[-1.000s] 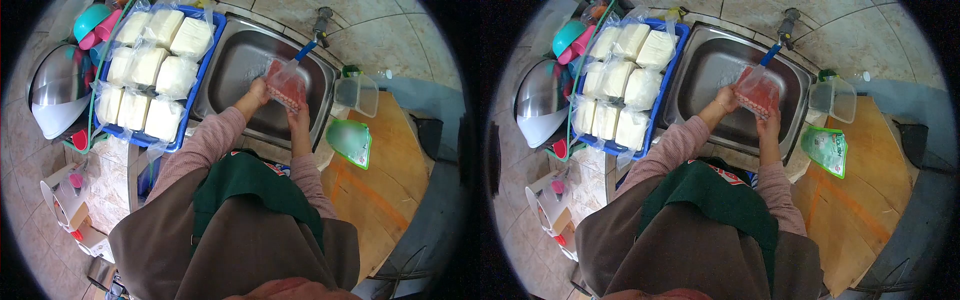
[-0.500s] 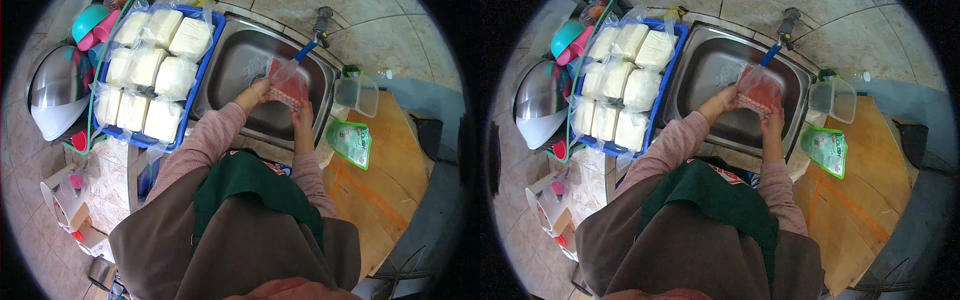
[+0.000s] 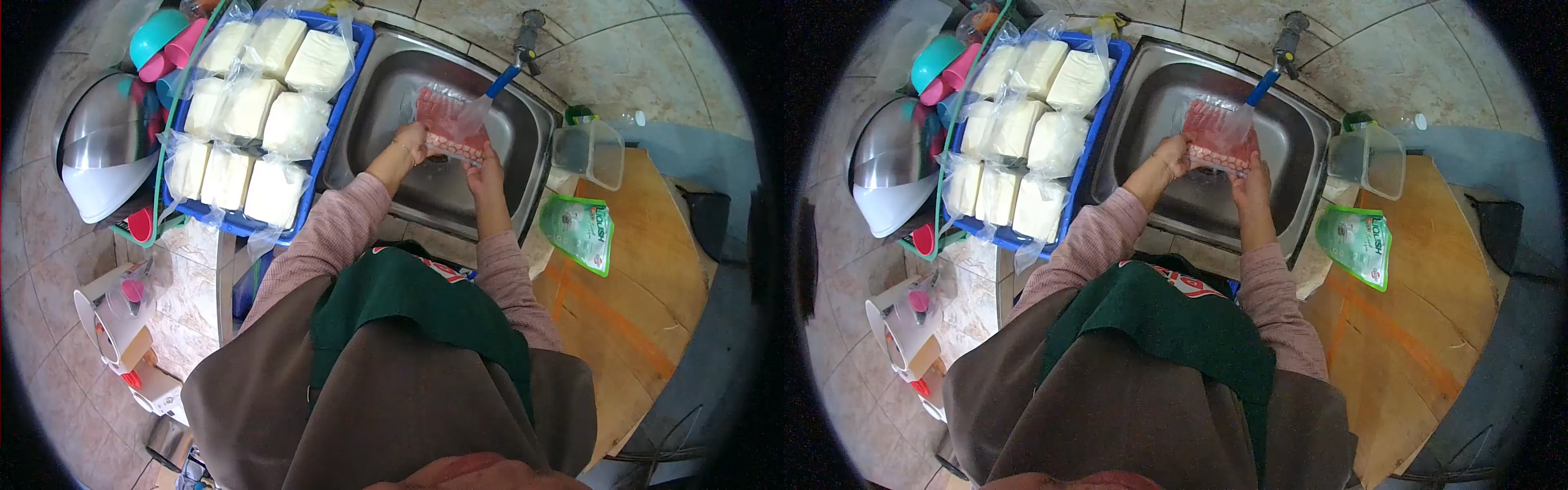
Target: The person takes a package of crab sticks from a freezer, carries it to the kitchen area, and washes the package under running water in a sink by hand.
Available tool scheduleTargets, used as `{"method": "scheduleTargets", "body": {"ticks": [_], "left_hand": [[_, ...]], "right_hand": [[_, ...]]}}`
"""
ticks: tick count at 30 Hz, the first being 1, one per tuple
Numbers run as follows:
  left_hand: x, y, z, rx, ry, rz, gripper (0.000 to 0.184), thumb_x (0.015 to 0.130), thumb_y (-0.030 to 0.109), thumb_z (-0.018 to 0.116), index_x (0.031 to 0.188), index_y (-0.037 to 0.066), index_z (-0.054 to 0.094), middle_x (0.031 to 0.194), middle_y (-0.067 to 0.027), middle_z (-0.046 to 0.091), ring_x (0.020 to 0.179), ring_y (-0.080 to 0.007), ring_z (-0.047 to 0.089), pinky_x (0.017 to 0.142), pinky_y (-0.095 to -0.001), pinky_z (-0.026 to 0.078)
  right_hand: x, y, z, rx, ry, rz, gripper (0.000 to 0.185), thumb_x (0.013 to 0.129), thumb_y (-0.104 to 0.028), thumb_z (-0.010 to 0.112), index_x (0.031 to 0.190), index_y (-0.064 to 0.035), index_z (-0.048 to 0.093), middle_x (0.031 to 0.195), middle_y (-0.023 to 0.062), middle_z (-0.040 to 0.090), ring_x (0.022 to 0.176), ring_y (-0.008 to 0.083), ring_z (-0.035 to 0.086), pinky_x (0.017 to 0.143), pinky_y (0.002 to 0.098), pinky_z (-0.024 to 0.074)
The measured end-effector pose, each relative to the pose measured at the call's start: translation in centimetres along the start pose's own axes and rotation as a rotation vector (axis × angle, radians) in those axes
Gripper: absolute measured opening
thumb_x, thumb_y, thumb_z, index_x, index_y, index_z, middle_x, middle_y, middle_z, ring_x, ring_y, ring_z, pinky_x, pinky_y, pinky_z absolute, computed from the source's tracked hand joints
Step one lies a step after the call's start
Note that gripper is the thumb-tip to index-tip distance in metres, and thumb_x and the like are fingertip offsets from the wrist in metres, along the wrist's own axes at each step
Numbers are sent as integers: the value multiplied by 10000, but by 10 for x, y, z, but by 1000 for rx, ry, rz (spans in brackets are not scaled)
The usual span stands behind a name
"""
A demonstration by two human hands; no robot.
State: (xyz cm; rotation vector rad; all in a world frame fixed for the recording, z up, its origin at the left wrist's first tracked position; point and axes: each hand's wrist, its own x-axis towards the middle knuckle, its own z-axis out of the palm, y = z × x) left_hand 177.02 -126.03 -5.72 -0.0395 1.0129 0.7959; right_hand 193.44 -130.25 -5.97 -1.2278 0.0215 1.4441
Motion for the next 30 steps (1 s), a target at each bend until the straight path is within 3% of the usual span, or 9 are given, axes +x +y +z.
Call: {"method": "scheduleTargets", "body": {"ticks": [4,8,10,12,15,20,26,28,30], "left_hand": [[-2,7,-15,3,59,31,279,923,138,366,1105,-38,482,999,-183,596,934,-323,600,780,-495,515],[16,4,-36,-87,37,54,273,868,130,482,1075,-47,483,972,-196,590,805,-338,618,650,-503,537],[6,7,-34,-107,3,59,262,883,148,457,1080,-22,496,984,-170,596,838,-321,615,685,-492,531],[-6,9,-30,-111,-5,65,265,890,165,444,1081,-11,499,980,-159,598,856,-311,612,706,-481,528],[-17,16,-22,-115,5,54,270,910,191,415,1089,6,498,1028,-152,587,936,-292,590,794,-466,501],[-23,17,-22,-122,-1,62,268,899,216,449,1075,21,504,1040,-129,577,982,-276,566,884,-467,461],[-21,-14,-32,-285,-9,240,325,808,272,609,1041,57,534,930,-55,561,897,-232,542,750,-382,468],[-22,-25,-27,-95,112,274,284,776,278,658,957,81,561,927,-54,564,898,-202,527,736,-349,432],[-27,-36,-17,-74,120,257,268,769,276,669,928,87,564,901,-49,572,869,-196,535,736,-350,433]], "right_hand": [[5,14,5,5,-73,44,242,952,-230,388,1070,-32,462,970,143,579,808,252,592,776,441,490],[-21,19,30,16,-22,75,283,959,-277,347,1078,-75,506,972,72,579,926,202,535,857,393,399],[-18,22,28,67,-32,63,285,960,-270,342,1083,-69,503,995,81,572,938,214,537,881,403,397],[-16,23,31,122,46,112,375,971,-288,260,1073,-13,492,801,166,590,751,281,596,786,468,501],[-28,18,40,89,34,121,324,967,-253,296,1092,-13,474,937,140,575,935,259,556,920,453,415],[-10,26,28,83,-56,92,397,970,-282,241,1042,44,455,819,183,575,827,294,587,850,489,466],[-13,33,35,224,-4,151,434,962,-311,249,942,71,454,732,192,553,737,302,596,781,491,508],[-10,38,32,236,15,157,427,961,-311,269,922,70,457,719,186,550,725,295,596,766,480,515],[-6,46,26,247,-102,179,368,957,-249,242,1012,19,489,831,154,604,777,247,602,786,399,501]]}}
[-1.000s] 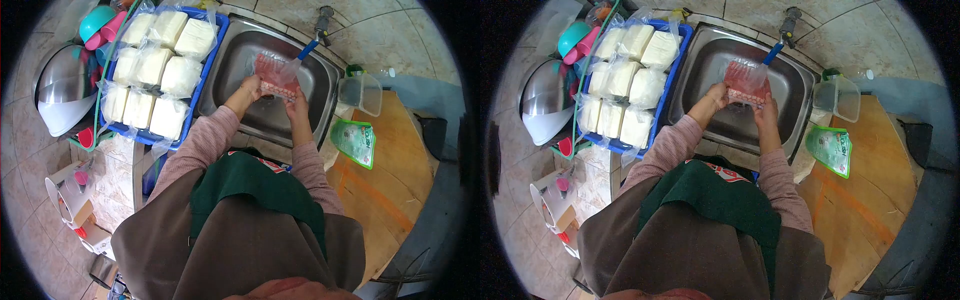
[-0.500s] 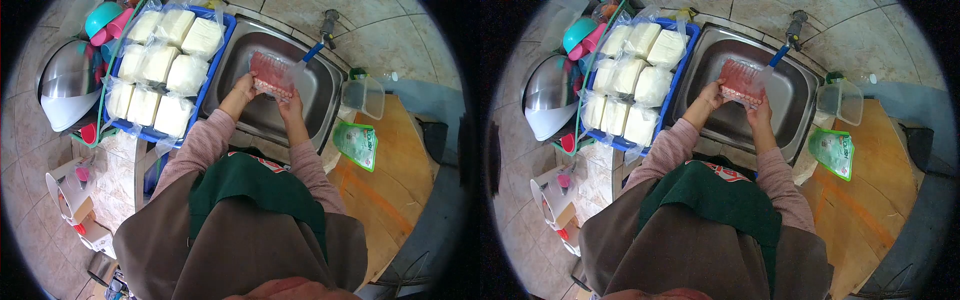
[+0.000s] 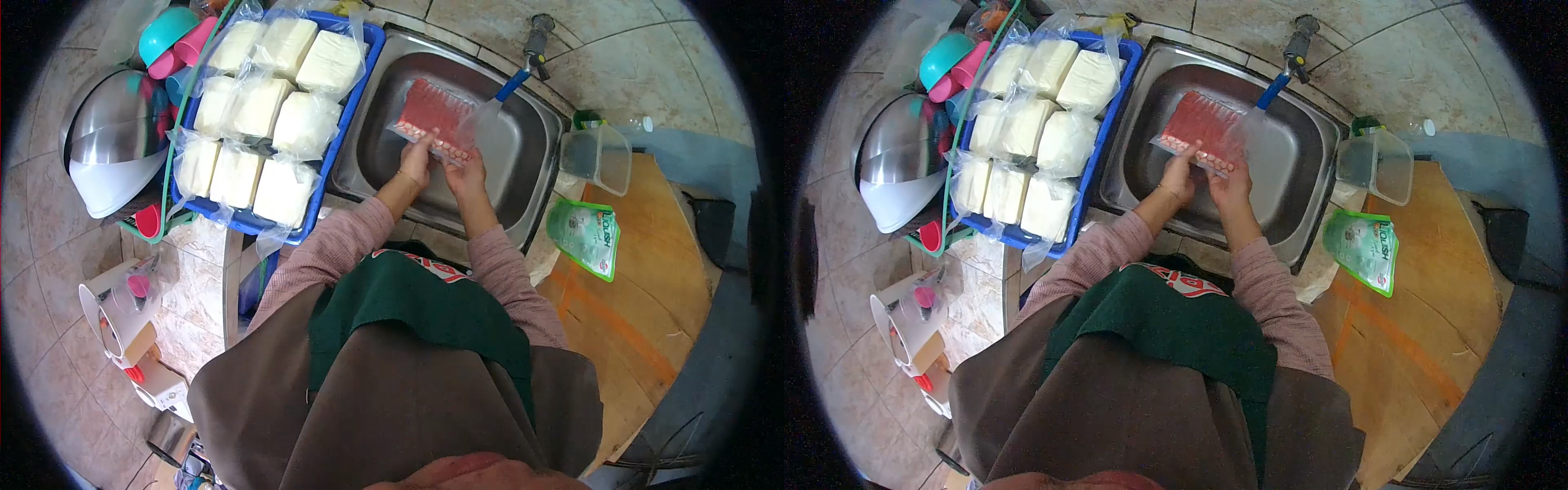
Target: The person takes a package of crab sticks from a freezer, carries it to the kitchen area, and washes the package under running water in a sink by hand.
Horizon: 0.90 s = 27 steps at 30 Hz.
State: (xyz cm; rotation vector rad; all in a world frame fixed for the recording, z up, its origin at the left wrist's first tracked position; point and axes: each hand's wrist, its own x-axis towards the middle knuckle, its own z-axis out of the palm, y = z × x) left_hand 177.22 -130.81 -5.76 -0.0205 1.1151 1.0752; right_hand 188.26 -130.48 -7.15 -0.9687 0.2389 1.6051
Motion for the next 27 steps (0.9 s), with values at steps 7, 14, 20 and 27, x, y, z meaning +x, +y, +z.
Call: {"method": "scheduleTargets", "body": {"ticks": [7,14,20,27], "left_hand": [[16,-16,10,-59,-68,-130,249,768,259,673,753,43,552,646,-79,577,588,-200,570,589,-311,482],[34,-18,8,-108,-143,-234,242,840,252,576,825,12,540,617,-139,580,581,-264,604,592,-375,510],[46,-27,4,-148,-165,-235,171,884,184,451,863,29,519,586,-138,557,569,-299,595,597,-414,512],[51,-29,-2,-216,-137,-307,216,901,185,399,867,1,506,585,-138,552,569,-299,590,607,-418,511]], "right_hand": [[-2,5,-6,-40,22,26,324,951,-301,370,976,-8,505,758,100,569,700,222,573,775,381,496],[0,5,-4,-81,104,16,317,961,-280,339,951,-10,504,733,93,561,714,224,567,769,373,489],[-2,3,-4,-163,61,19,290,949,-258,388,831,-20,504,723,102,575,722,226,583,765,367,495],[-1,3,-14,-158,60,36,303,934,-261,438,956,21,546,819,145,620,747,243,607,763,370,507]]}}
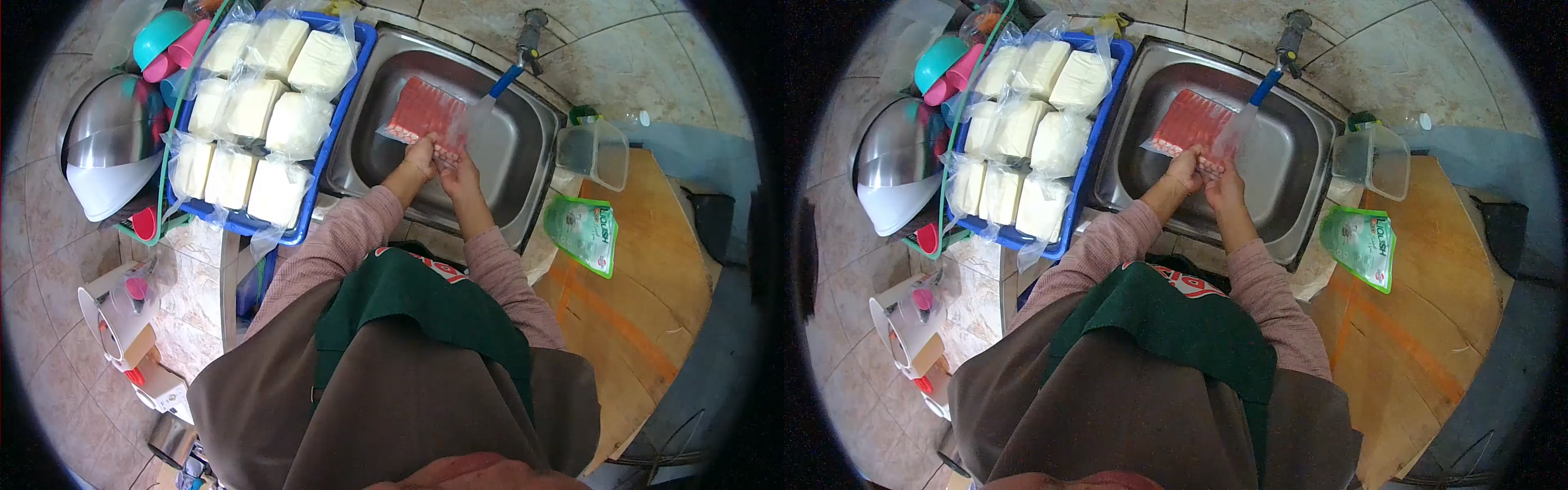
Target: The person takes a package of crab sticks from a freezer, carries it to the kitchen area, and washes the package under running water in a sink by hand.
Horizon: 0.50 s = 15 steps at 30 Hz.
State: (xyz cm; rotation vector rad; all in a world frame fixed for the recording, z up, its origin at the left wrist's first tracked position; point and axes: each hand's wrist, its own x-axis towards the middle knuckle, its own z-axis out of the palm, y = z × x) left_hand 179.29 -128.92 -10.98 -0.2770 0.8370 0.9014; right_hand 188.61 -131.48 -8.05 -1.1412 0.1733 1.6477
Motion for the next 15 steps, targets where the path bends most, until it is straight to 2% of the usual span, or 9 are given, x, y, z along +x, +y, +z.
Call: {"method": "scheduleTargets", "body": {"ticks": [5,9,13,15], "left_hand": [[-9,2,11,98,-9,47,175,892,173,388,850,46,501,582,-123,531,564,-271,576,610,-411,507],[-17,4,19,55,-5,6,159,882,168,389,840,65,504,565,-106,504,535,-264,542,617,-415,502],[-6,1,16,10,-22,15,169,857,153,401,734,77,486,535,-89,473,527,-267,517,624,-433,495],[-2,0,13,26,-10,22,181,850,149,401,700,81,477,531,-91,470,533,-271,520,623,-440,491]], "right_hand": [[4,-1,-4,-41,-4,4,308,937,-273,434,976,17,530,819,148,619,761,251,608,767,369,506],[-1,-3,1,-39,-7,-14,276,937,-237,440,990,24,512,791,142,607,754,253,608,743,357,508],[5,-5,-5,-62,12,-50,255,920,-227,482,957,24,511,751,118,586,725,242,603,705,340,502],[3,-7,-3,-19,75,-16,190,894,-175,522,935,9,509,725,86,570,689,209,592,660,331,493]]}}
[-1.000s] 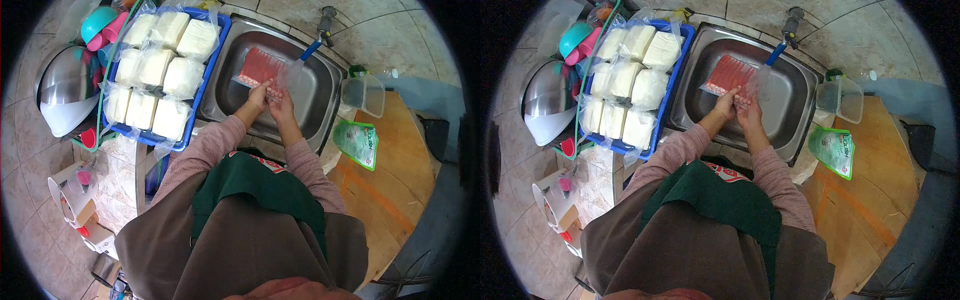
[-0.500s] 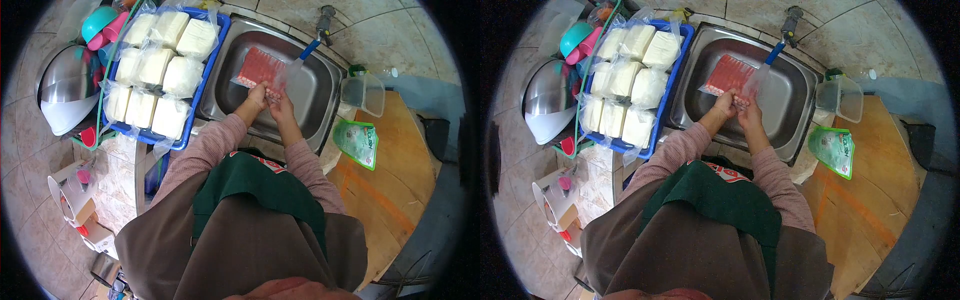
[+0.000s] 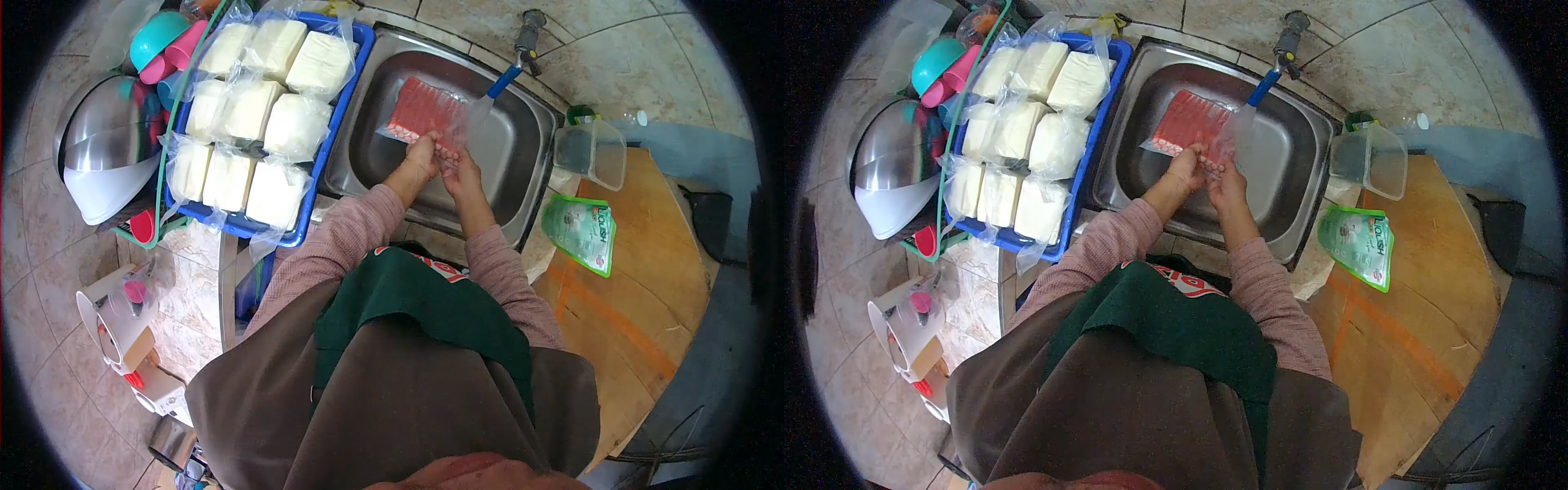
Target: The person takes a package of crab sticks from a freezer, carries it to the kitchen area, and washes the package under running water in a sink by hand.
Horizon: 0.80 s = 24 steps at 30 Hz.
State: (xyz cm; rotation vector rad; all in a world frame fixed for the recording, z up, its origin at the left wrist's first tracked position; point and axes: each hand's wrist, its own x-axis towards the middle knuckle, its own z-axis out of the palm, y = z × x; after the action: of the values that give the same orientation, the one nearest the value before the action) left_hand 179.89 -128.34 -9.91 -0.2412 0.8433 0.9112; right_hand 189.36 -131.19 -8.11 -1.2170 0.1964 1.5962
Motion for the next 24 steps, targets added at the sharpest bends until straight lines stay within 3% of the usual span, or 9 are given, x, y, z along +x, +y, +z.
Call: {"method": "scheduleTargets", "body": {"ticks": [4,6,10,13,15,16,18,22,24], "left_hand": [[3,-2,-4,-62,-26,-15,164,828,135,423,679,90,475,520,-75,457,521,-255,511,594,-422,477],[6,-2,-4,-80,12,-3,152,823,131,429,687,91,483,522,-66,455,517,-248,508,572,-408,467],[12,-6,-11,-19,49,5,105,808,107,450,722,96,510,545,-31,467,507,-207,493,513,-330,419],[10,-10,-17,-30,33,94,87,804,95,458,758,90,532,597,-27,520,513,-181,495,508,-293,405],[8,-9,-18,-39,14,119,84,802,91,463,777,85,543,626,-28,547,519,-169,497,514,-281,407],[7,-8,-17,-38,4,94,95,809,98,461,789,78,552,652,-33,565,524,-160,502,522,-279,413],[4,-6,-19,-39,-8,72,108,816,105,460,801,72,561,677,-38,582,529,-152,507,530,-277,418],[-11,-2,-27,72,-214,7,148,836,135,444,790,62,565,663,-41,579,529,-145,510,552,-287,439],[-22,-5,-26,98,-232,-10,162,839,143,440,777,59,564,659,-44,579,528,-151,512,562,-292,444]], "right_hand": [[4,-2,1,-104,-38,-28,149,865,-141,534,915,-4,505,726,73,569,666,188,582,618,306,488],[-4,-7,8,-291,40,-6,208,894,-198,480,938,-2,536,769,97,600,748,217,589,743,324,473],[3,-6,14,-580,47,-100,267,890,-231,498,996,11,534,864,107,600,773,225,593,758,344,469],[21,-4,8,-880,58,-394,402,859,-204,513,1165,45,435,1009,186,568,883,290,598,815,423,467],[37,-4,-2,-1705,-42,-995,459,891,-288,420,1236,14,396,1221,242,460,1154,386,439,945,565,327],[33,-5,0,-1705,-42,-994,459,891,-288,420,1236,14,396,1221,242,460,1154,386,439,945,565,327],[20,-9,4,-1821,-104,-785,454,903,-321,339,1251,-37,407,1287,238,407,1262,416,273,975,617,238],[12,-16,2,-1838,-273,-877,445,903,-331,342,1251,-63,414,1313,217,392,1246,414,301,954,648,223],[4,-23,3,-1954,-312,-654,457,903,-363,342,1253,-79,420,1313,218,390,1247,410,304,972,636,191]]}}
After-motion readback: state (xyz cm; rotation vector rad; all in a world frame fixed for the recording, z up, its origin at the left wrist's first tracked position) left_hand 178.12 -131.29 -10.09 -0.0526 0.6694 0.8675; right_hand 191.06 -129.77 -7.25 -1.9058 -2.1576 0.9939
